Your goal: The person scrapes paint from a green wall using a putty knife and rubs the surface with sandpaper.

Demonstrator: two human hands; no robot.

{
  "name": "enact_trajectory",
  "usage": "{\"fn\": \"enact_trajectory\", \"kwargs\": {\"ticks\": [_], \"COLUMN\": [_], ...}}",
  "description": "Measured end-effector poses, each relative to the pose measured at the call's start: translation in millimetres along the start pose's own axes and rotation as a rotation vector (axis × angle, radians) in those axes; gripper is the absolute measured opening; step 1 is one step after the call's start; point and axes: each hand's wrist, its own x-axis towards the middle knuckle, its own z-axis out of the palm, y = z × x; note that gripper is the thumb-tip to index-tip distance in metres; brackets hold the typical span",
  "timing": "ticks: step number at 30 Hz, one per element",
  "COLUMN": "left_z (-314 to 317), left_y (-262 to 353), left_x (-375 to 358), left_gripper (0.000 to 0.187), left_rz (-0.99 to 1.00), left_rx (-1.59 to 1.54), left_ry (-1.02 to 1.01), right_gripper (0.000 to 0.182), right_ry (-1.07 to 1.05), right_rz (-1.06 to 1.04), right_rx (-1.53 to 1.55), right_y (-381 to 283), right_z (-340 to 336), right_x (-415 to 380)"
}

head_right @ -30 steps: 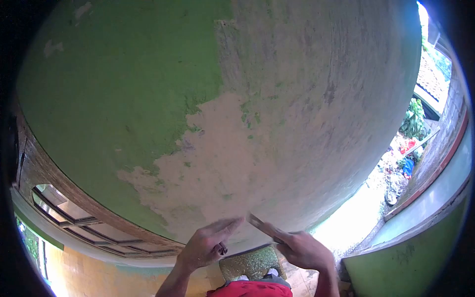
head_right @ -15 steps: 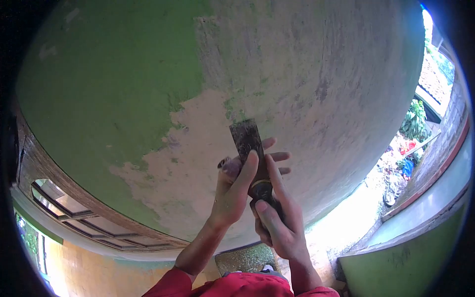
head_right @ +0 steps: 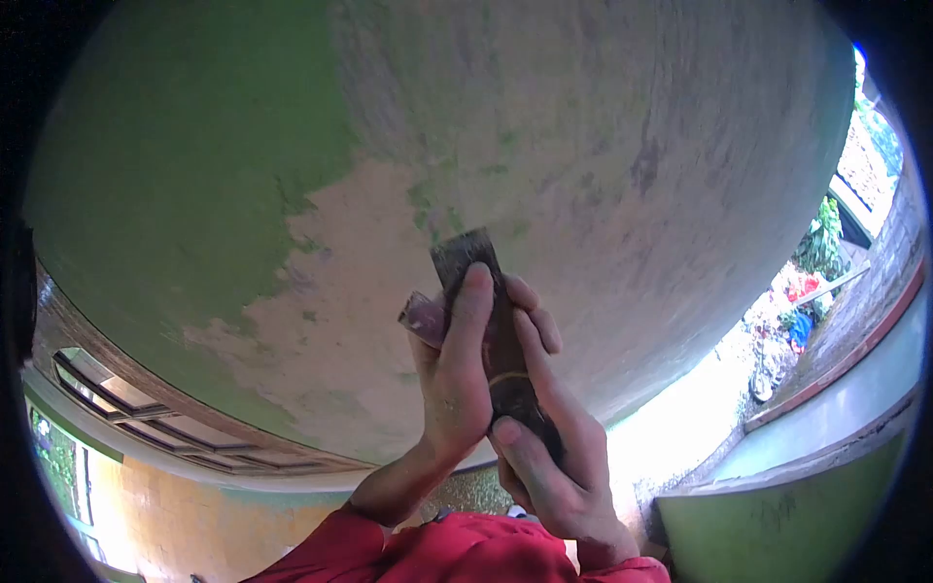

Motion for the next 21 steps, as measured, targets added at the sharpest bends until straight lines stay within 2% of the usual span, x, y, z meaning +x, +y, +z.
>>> {"fn": "enact_trajectory", "kwargs": {"ticks": [3,5,7,10,12,17,21], "left_z": [-3.4,-0.7,1.0,1.5,1.8,3.0,2.6], "left_y": [-2.5,-0.4,5.4,7.0,5.9,-1.1,-0.9], "left_x": [-0.9,1.4,10.5,3.7,2.4,-0.3,0.9], "left_gripper": [0.036,0.036,0.037,0.037,0.037,0.038,0.038], "left_rz": [-0.038,0.046,0.057,0.046,0.022,0.003,0.014], "left_rx": [0.047,0.111,0.081,0.071,0.093,-0.009,0.073], "left_ry": [0.018,0.019,-0.005,-0.004,0.014,0.044,0.043], "right_gripper": [0.073,0.073,0.072,0.072,0.074,0.076,0.076], "right_ry": [0.018,0.031,0.002,0.002,0.045,0.004,-0.001], "right_rz": [-0.045,-0.093,-0.055,-0.123,-0.049,-0.080,-0.071], "right_rx": [-0.027,-0.021,-0.011,-0.094,-0.131,-0.122,-0.121], "right_y": [16.0,16.1,7.2,3.3,11.0,13.0,10.6], "right_z": [-1.1,0.2,-1.2,2.0,0.6,-5.6,-5.8], "right_x": [1.8,6.6,6.6,8.7,0.6,5.3,3.6]}}
